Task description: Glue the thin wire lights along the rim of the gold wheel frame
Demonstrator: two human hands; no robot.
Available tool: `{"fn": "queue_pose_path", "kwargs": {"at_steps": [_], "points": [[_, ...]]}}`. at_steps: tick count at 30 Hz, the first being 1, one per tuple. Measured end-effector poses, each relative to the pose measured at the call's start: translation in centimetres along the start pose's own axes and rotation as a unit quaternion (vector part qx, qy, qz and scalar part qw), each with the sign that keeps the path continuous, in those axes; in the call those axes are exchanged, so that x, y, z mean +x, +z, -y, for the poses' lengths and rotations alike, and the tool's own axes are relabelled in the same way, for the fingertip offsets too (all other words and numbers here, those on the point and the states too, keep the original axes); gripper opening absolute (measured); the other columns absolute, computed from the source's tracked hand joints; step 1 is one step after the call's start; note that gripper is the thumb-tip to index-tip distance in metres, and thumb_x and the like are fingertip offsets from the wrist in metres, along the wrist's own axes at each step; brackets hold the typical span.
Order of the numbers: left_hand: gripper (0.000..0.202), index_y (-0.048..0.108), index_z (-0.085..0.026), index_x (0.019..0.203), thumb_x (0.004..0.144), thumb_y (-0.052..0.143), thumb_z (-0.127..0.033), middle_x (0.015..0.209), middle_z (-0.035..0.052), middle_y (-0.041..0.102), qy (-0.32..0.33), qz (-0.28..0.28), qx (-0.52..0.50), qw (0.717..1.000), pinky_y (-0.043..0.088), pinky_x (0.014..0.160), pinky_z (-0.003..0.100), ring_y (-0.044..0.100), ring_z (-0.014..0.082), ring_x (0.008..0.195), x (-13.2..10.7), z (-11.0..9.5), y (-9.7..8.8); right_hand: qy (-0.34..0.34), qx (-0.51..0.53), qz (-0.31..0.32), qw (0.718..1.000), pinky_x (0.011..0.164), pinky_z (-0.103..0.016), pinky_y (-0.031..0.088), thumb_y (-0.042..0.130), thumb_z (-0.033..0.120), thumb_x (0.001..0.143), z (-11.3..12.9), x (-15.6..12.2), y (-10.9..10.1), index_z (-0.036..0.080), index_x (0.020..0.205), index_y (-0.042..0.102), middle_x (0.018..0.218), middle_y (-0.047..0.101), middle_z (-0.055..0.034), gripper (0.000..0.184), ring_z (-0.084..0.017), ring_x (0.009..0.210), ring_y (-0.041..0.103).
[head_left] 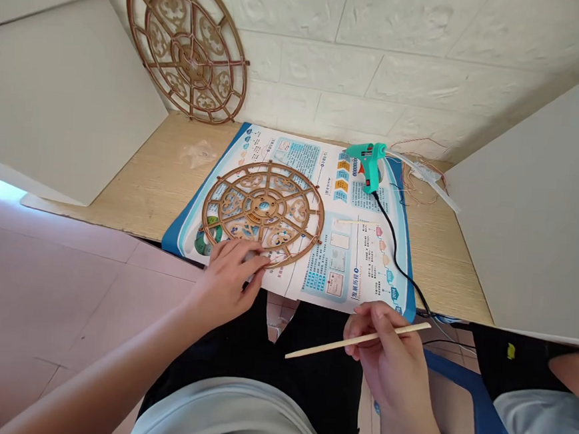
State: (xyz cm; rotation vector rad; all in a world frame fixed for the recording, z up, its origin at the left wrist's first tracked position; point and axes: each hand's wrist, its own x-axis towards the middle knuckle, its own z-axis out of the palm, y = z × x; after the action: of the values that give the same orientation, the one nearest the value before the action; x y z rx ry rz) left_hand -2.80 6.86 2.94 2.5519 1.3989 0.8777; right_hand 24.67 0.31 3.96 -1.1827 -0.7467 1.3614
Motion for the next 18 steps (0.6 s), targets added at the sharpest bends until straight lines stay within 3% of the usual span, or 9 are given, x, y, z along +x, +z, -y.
{"fn": "queue_pose_path", "kwargs": {"at_steps": [4, 7, 12, 14, 16, 18], "points": [[0.029, 0.07, -0.023, 0.119, 0.098, 0.058, -0.007, 0.123, 0.0079, 0.073, 0.021, -0.017, -0.008, 1.0, 0.047, 0.103, 0.043, 0.065, 0.024, 0.117, -0.7, 1.4, -0.6, -0.031, -0.043, 0.021, 0.998, 0.043, -0.025, 0.043, 0.071, 0.053, 0.097, 0.9, 0.7, 0.0, 0.019, 0.084, 0.076, 0.05, 0.059, -0.0014, 0.036, -0.015, 0.043, 0.056], [0.028, 0.07, -0.022, 0.12, 0.098, 0.062, -0.007, 0.119, 0.0067, 0.075, 0.03, -0.029, -0.02, 0.999, 0.049, 0.103, 0.041, 0.066, 0.0221, 0.115, -0.8, 1.3, -0.2, -0.054, -0.095, 0.037, 0.993, 0.046, -0.027, 0.041, 0.065, 0.054, 0.101, 1.7, 1.4, 0.3, 0.02, 0.081, 0.074, 0.051, 0.059, -0.0014, 0.04, -0.015, 0.046, 0.055], [0.019, 0.073, -0.021, 0.113, 0.098, 0.067, -0.011, 0.108, 0.0044, 0.077, 0.039, -0.051, -0.022, 0.998, 0.047, 0.096, 0.039, 0.068, 0.0196, 0.103, -0.4, 0.7, 1.0, -0.091, -0.232, 0.075, 0.966, 0.056, -0.029, 0.034, 0.06, 0.059, 0.104, 4.6, 2.9, 1.5, 0.02, 0.062, 0.056, 0.059, 0.052, -0.0007, 0.057, -0.013, 0.059, 0.047], [0.02, 0.074, -0.021, 0.111, 0.098, 0.065, -0.008, 0.105, 0.0037, 0.077, 0.046, -0.052, -0.026, 0.997, 0.046, 0.094, 0.039, 0.068, 0.0185, 0.098, -0.1, 0.8, 1.3, -0.107, -0.354, 0.11, 0.923, 0.057, -0.029, 0.033, 0.051, 0.061, 0.107, 6.0, 3.5, 2.5, 0.02, 0.067, 0.058, 0.064, 0.053, -0.0009, 0.057, -0.013, 0.061, 0.045], [0.022, 0.074, -0.021, 0.111, 0.098, 0.063, -0.006, 0.104, 0.0037, 0.077, 0.056, -0.051, -0.034, 0.997, 0.047, 0.094, 0.038, 0.068, 0.0177, 0.097, 0.1, 1.1, 1.4, -0.119, -0.489, 0.136, 0.853, 0.058, -0.029, 0.035, 0.035, 0.064, 0.109, 6.9, 4.3, 3.6, 0.022, 0.071, 0.053, 0.065, 0.055, -0.0006, 0.06, -0.014, 0.061, 0.047], [0.024, 0.074, -0.019, 0.11, 0.098, 0.06, -0.003, 0.104, 0.0043, 0.076, 0.07, -0.05, -0.043, 0.995, 0.048, 0.093, 0.037, 0.068, 0.0171, 0.096, 0.2, 1.4, 1.4, -0.112, -0.579, 0.138, 0.796, 0.058, -0.029, 0.037, 0.032, 0.064, 0.108, 7.2, 5.3, 4.4, 0.023, 0.073, 0.048, 0.064, 0.056, 0.0001, 0.056, -0.015, 0.06, 0.049]]}}
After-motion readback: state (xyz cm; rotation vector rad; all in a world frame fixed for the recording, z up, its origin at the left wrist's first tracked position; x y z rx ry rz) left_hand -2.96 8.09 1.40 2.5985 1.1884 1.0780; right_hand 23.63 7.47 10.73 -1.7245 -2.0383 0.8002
